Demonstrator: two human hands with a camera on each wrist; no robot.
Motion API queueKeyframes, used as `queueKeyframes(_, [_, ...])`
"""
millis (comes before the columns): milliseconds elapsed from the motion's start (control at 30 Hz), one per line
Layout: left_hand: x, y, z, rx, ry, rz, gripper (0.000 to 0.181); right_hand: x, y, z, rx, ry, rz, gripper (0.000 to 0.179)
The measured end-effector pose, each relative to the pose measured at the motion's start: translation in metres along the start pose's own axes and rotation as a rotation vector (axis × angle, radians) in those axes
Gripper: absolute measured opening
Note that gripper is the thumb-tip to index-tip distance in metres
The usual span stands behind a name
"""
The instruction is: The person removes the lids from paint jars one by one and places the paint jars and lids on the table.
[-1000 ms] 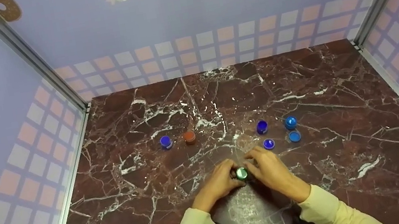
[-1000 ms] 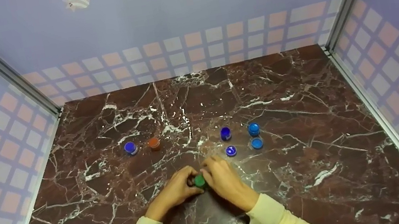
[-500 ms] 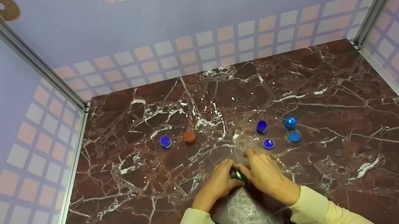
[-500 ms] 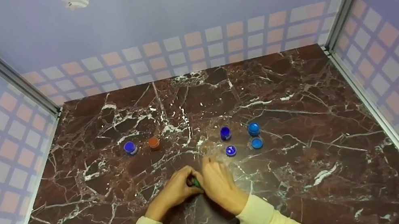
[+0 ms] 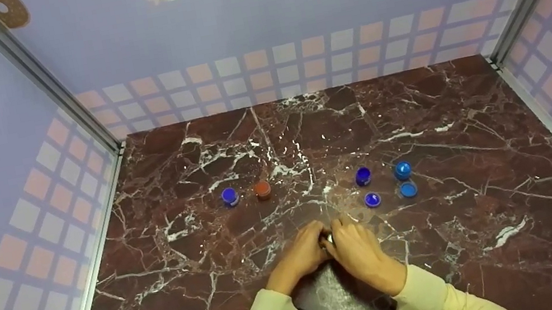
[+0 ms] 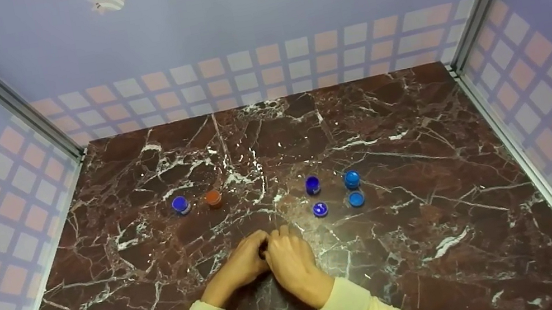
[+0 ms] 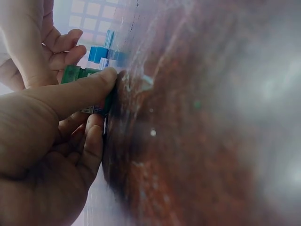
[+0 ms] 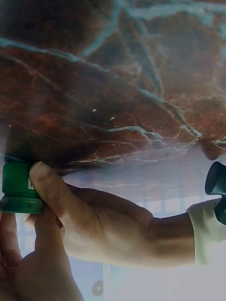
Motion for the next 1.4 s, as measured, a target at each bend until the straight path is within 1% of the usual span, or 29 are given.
queueKeyframes(167, [0.000, 0.001, -0.002, 0.007, -0.028, -0.016, 0.030, 0.000, 0.000, 0.001, -0.025, 0.035, 0.006, 0.029])
queueKeyframes(367, [0.000, 0.002, -0.004, -0.001, -0.047, -0.017, 0.029, -0.001, 0.001, 0.003, -0.039, 0.074, 0.050, 0.024])
queueKeyframes(467, [0.000, 0.002, -0.003, -0.004, -0.033, -0.006, 0.028, -0.001, 0.000, 0.003, -0.050, 0.094, 0.076, 0.024])
queueKeyframes(567, [0.000, 0.001, -0.002, -0.007, -0.002, 0.010, 0.030, -0.001, -0.001, 0.003, -0.078, 0.131, 0.098, 0.023])
queueKeyframes(700, [0.000, 0.000, 0.001, -0.012, 0.038, 0.032, 0.033, -0.003, -0.001, 0.004, -0.127, 0.245, 0.132, 0.021])
queueKeyframes(767, [0.000, 0.000, 0.002, -0.023, 0.048, 0.038, 0.035, -0.003, 0.000, 0.005, -0.152, 0.311, 0.167, 0.019])
queueKeyframes(933, [0.000, 0.000, 0.002, -0.032, 0.052, 0.049, 0.038, -0.003, 0.000, 0.003, -0.193, 0.443, 0.261, 0.022])
queueKeyframes(1000, [0.000, 0.000, 0.001, -0.030, 0.051, 0.054, 0.038, -0.002, 0.001, 0.003, -0.209, 0.488, 0.276, 0.024])
queueKeyframes(1100, [0.000, 0.000, 0.001, -0.027, 0.061, 0.059, 0.036, -0.001, 0.002, 0.001, -0.244, 0.540, 0.274, 0.027])
queueKeyframes(1267, [-0.002, 0.001, 0.000, -0.021, 0.069, 0.052, 0.037, 0.001, 0.004, -0.004, -0.346, 0.600, 0.200, 0.029])
queueKeyframes(1333, [-0.002, 0.000, 0.001, -0.026, 0.077, 0.062, 0.036, 0.001, 0.005, -0.007, -0.401, 0.600, 0.175, 0.029])
queueKeyframes(1400, [-0.001, 0.000, 0.002, -0.037, 0.087, 0.077, 0.036, 0.000, 0.005, -0.010, -0.454, 0.566, 0.155, 0.029])
Point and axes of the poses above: each hand's wrist, its own x-axis away from the middle knuckle, its own y-axis out of the back of the hand, z = x × y, the point moved 7 cm from there along -x, towards the middle knuckle, and after that the axes turned 6 degrees about -z, right-handed, at the moved point
